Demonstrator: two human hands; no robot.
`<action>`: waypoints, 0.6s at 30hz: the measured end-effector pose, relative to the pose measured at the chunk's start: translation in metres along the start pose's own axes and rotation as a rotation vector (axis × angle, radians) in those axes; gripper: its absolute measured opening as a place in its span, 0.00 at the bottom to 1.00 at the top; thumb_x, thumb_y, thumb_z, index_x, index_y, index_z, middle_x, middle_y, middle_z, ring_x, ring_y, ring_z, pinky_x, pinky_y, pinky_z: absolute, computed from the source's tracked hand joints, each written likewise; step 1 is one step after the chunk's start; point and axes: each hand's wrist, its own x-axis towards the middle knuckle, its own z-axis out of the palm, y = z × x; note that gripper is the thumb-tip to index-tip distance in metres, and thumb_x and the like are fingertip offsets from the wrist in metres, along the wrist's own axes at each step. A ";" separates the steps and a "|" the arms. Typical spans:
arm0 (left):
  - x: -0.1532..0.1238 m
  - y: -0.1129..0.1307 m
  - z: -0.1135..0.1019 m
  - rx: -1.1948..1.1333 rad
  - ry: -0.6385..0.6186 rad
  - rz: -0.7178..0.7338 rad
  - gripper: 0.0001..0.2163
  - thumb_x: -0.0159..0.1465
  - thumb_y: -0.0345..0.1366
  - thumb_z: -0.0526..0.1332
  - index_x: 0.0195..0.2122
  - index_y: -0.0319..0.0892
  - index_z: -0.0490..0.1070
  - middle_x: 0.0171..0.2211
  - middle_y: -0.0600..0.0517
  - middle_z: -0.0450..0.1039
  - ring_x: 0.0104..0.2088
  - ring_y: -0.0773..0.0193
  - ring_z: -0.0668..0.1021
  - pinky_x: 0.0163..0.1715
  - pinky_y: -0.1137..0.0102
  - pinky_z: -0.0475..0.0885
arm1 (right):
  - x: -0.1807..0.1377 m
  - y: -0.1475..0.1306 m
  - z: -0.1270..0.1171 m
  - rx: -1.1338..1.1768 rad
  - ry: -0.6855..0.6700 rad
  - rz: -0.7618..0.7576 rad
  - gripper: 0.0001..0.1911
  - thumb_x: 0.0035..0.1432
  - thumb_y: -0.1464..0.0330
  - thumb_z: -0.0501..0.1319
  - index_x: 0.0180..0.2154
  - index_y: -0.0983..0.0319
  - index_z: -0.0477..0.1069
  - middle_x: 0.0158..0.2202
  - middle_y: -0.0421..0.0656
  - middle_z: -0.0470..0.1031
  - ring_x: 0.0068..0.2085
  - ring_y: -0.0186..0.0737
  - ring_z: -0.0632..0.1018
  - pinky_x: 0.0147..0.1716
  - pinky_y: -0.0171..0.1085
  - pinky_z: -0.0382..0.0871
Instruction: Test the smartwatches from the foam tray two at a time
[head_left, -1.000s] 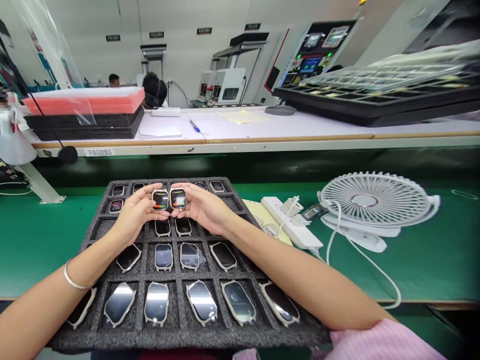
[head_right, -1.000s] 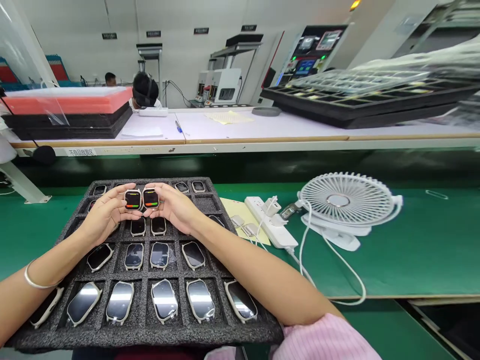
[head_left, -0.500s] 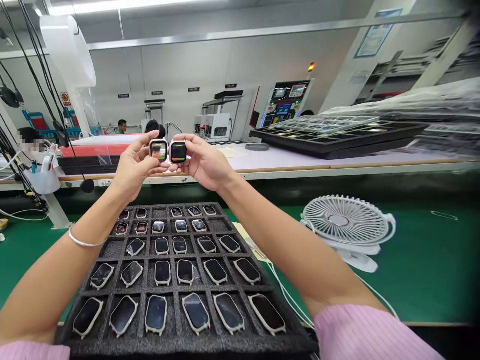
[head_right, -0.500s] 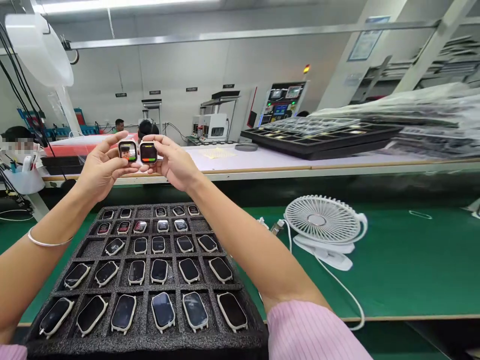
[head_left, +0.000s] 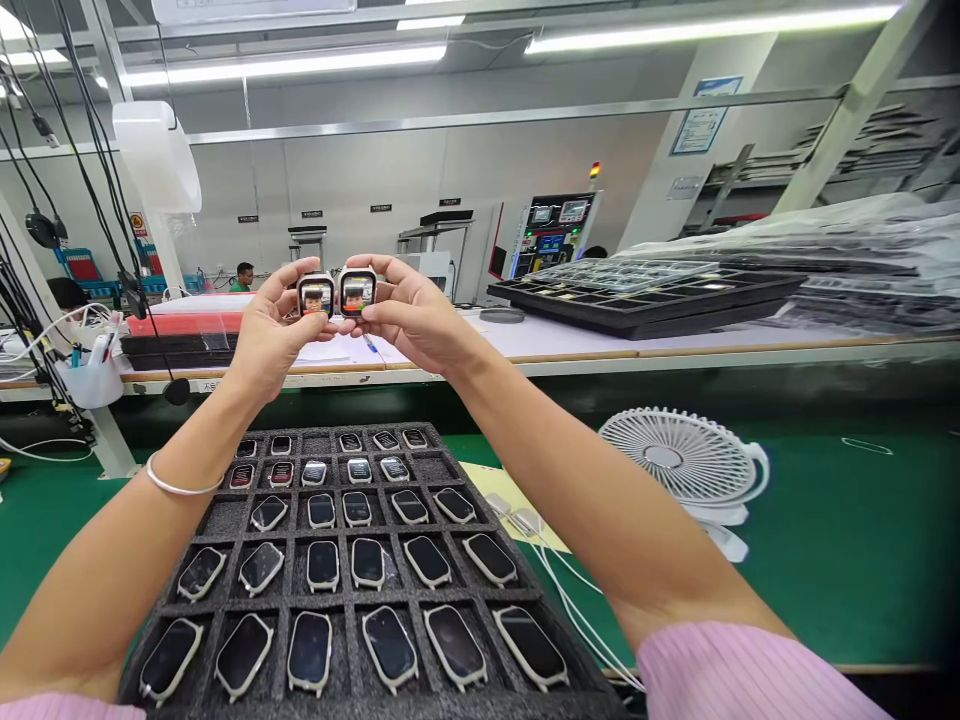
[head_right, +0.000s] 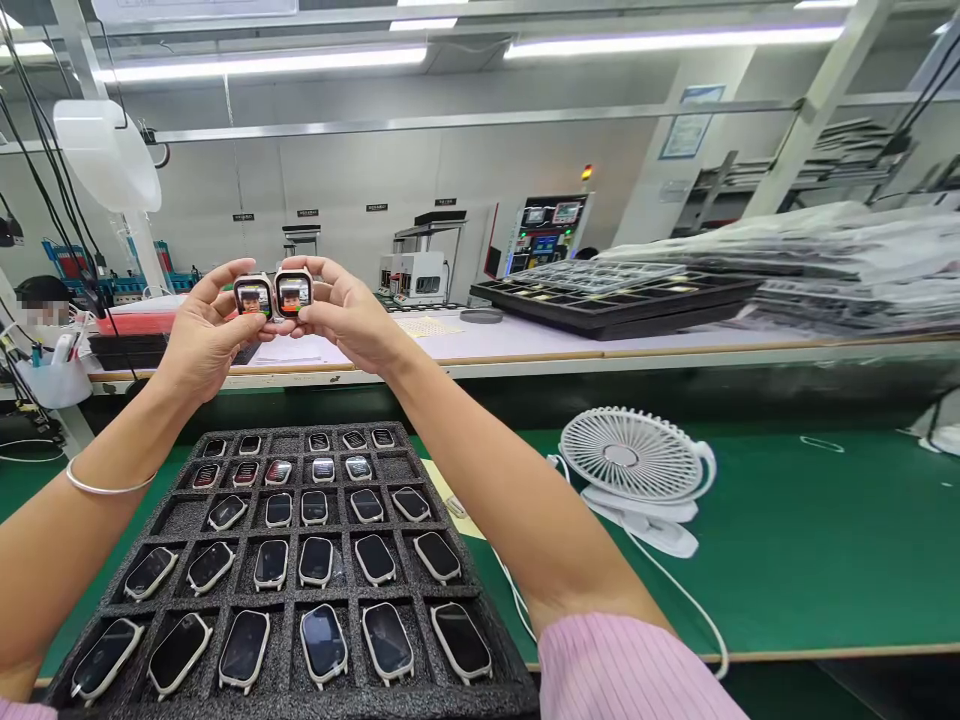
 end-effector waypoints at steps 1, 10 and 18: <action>-0.001 0.000 0.000 0.000 0.000 0.003 0.28 0.49 0.28 0.71 0.52 0.45 0.70 0.35 0.54 0.75 0.29 0.66 0.80 0.34 0.70 0.79 | -0.001 -0.001 0.000 -0.005 0.001 0.006 0.27 0.49 0.72 0.66 0.52 0.58 0.64 0.38 0.39 0.75 0.36 0.36 0.78 0.39 0.37 0.75; -0.038 -0.022 -0.004 -0.008 0.022 -0.101 0.25 0.50 0.29 0.72 0.50 0.43 0.72 0.35 0.54 0.75 0.28 0.69 0.79 0.31 0.73 0.80 | -0.033 0.026 0.013 0.101 0.073 0.144 0.27 0.49 0.70 0.70 0.51 0.58 0.65 0.40 0.39 0.77 0.34 0.35 0.79 0.38 0.36 0.77; -0.122 -0.075 -0.017 -0.020 0.057 -0.508 0.27 0.51 0.31 0.70 0.53 0.40 0.68 0.42 0.51 0.75 0.29 0.69 0.81 0.32 0.74 0.80 | -0.114 0.103 0.039 0.377 0.190 0.468 0.29 0.44 0.77 0.65 0.51 0.59 0.66 0.39 0.39 0.79 0.34 0.34 0.82 0.38 0.32 0.76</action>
